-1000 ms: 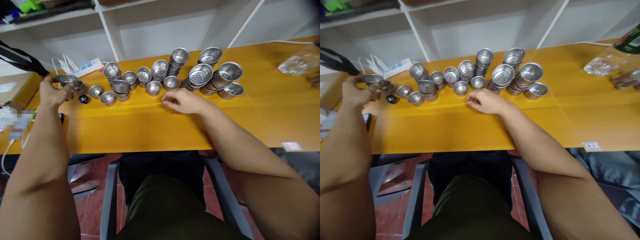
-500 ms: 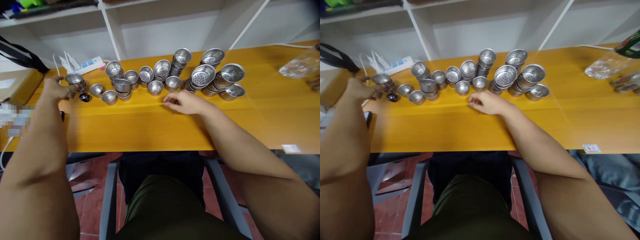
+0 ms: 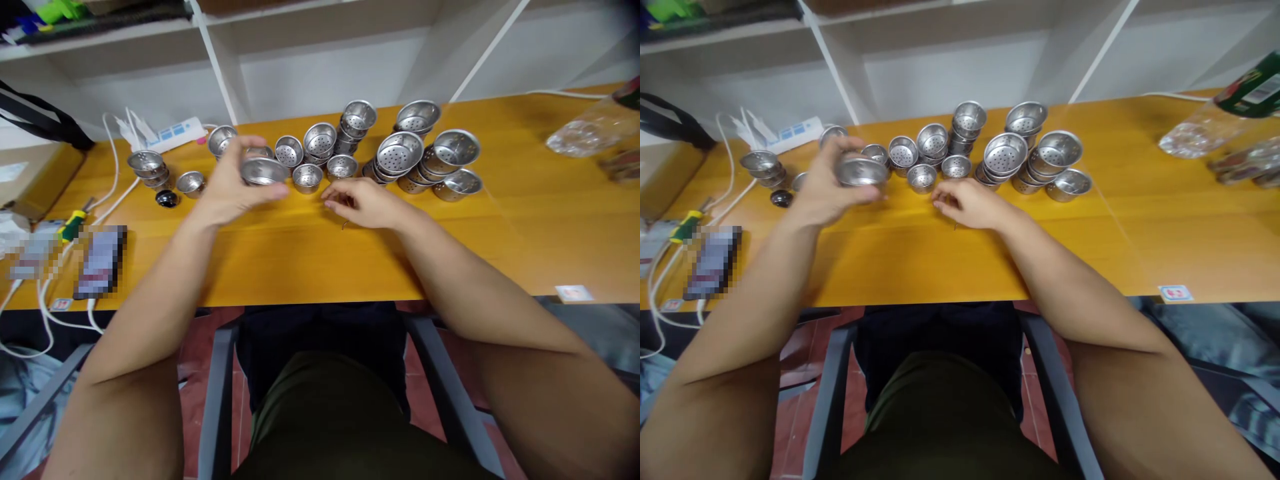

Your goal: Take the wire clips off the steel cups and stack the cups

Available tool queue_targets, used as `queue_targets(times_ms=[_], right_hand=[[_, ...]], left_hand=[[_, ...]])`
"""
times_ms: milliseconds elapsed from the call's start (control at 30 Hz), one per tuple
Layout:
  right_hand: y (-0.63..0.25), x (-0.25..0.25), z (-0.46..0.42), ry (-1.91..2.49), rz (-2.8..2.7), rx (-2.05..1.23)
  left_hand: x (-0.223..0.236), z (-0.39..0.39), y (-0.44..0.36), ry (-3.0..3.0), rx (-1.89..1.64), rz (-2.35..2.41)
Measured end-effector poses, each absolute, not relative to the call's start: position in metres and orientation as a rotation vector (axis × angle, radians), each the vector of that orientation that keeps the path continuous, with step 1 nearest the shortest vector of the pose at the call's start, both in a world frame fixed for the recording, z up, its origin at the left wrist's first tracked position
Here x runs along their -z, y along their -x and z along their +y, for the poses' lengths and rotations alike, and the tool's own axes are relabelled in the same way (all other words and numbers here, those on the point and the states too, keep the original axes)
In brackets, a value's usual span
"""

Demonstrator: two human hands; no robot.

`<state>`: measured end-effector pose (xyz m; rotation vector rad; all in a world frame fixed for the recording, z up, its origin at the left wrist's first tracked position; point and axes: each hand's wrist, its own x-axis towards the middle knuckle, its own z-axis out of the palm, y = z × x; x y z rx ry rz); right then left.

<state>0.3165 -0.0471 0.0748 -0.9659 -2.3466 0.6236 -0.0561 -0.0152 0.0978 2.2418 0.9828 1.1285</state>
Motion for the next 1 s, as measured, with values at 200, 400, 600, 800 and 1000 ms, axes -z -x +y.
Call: queue_targets(times_ms=[200,400,600,800,1000], right_hand=[[-0.307,-0.082,-0.061,0.973,-2.108,-0.492],[-0.297,-0.081,-0.067,0.789,-2.329,-0.494],[-0.298,-0.081,-0.065,0.714,-2.493,-0.546],[-0.288,-0.083,-0.073,0.671,-2.358,-0.609],[-0.278,-0.075,-0.072,0.790,-2.147,-0.803]], left_hand=[[-0.039,-0.026,-0.028,-2.246,-1.089,0.754],[-0.010,-0.017,-0.021,-2.213,-1.070,0.767],[-0.010,-0.025,-0.017,-2.221,-1.043,0.683],[-0.019,-0.038,-0.021,-2.265,-0.993,0.671],[-0.016,-0.038,-0.023,-2.243,-1.029,0.766]])
